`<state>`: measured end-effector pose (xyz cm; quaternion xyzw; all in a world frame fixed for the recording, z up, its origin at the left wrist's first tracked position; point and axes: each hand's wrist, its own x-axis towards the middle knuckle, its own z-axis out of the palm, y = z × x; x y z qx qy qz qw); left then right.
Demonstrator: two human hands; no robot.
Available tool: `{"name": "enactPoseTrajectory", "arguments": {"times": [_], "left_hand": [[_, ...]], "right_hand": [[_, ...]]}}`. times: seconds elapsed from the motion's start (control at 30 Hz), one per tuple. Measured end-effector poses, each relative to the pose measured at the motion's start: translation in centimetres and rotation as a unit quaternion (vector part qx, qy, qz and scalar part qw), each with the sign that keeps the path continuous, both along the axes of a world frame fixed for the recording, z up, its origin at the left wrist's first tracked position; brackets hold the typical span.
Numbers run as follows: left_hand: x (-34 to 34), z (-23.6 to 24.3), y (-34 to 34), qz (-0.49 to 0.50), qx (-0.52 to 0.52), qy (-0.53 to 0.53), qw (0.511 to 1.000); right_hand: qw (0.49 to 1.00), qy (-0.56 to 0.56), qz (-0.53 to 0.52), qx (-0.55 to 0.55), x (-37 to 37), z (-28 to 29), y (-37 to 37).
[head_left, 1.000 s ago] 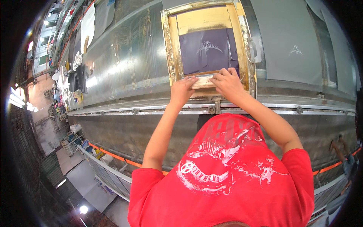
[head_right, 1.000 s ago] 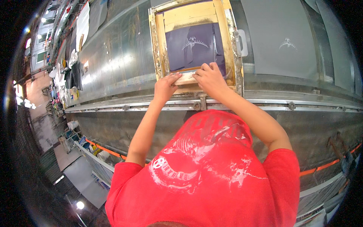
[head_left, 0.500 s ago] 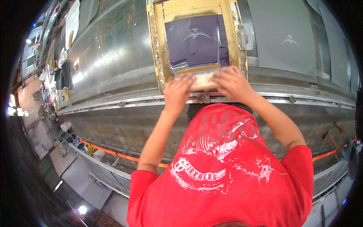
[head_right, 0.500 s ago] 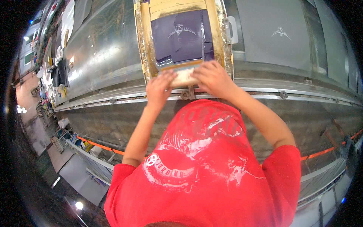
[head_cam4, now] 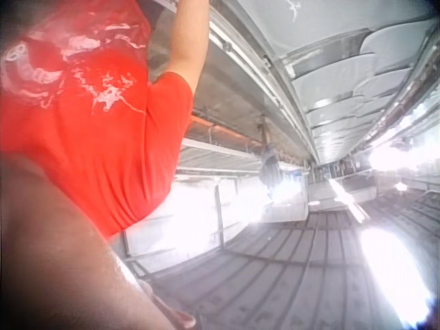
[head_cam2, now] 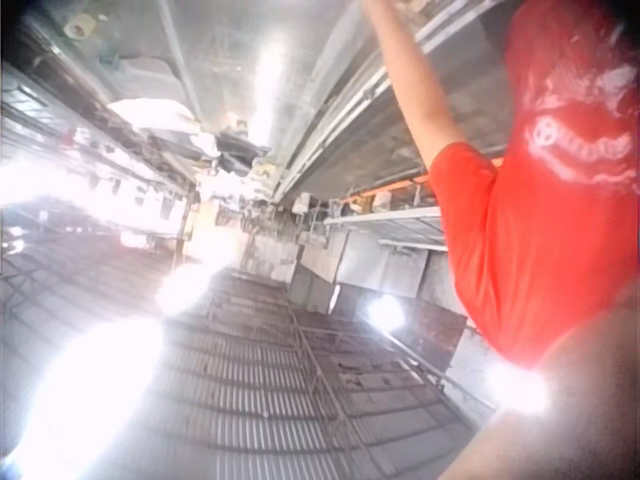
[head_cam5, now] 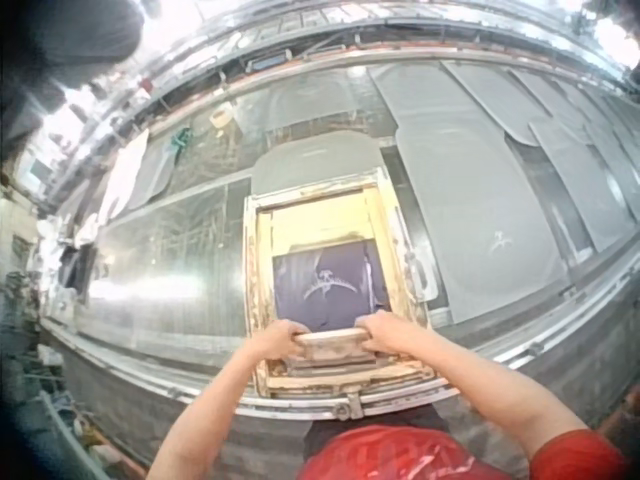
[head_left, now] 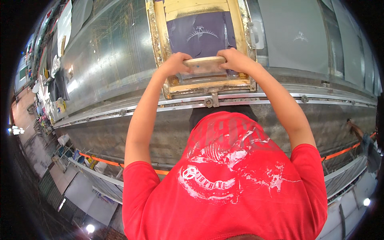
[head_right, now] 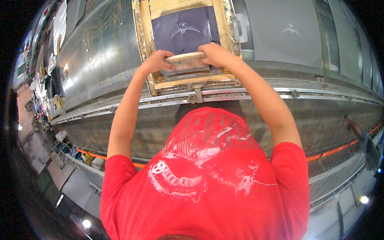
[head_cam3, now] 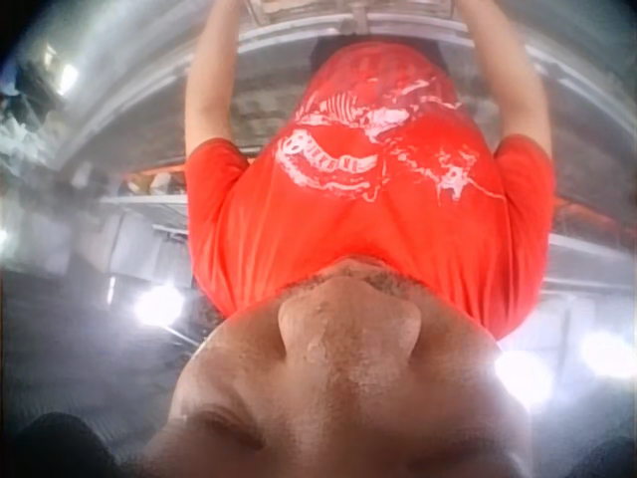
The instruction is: The person uses a squeegee to pull purple ink across a screen printing frame, repeatedly applying pressure to transfer the design onto a t-shirt positioned underneath. The person maintains consistent strokes and repositions the squeegee to cover the entire print area.
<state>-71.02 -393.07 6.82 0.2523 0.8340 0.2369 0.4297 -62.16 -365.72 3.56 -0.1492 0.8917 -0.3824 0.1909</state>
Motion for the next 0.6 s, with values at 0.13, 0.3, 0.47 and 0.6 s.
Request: {"name": "enactPoseTrajectory", "arguments": {"times": [0.13,0.3,0.47,0.6], "left_hand": [[-2.8,-0.7,0.7,-0.030,-0.011,-0.106,0.994],[-10.7,0.4,1.7,0.059,0.047,0.061,0.995],[-10.9,0.2,3.8,0.108,0.049,0.298,0.947],[-2.9,-3.1,2.2,0.071,0.083,0.408,0.906]], "right_hand": [[0.967,-0.253,0.041,-0.008,-3.3,1.6,0.9],[0.998,0.020,-0.009,0.064,-11.3,4.4,3.1],[0.970,0.193,-0.126,0.075,-12.5,1.1,2.9],[0.960,0.228,-0.156,0.047,-4.1,-1.3,0.9]]}}
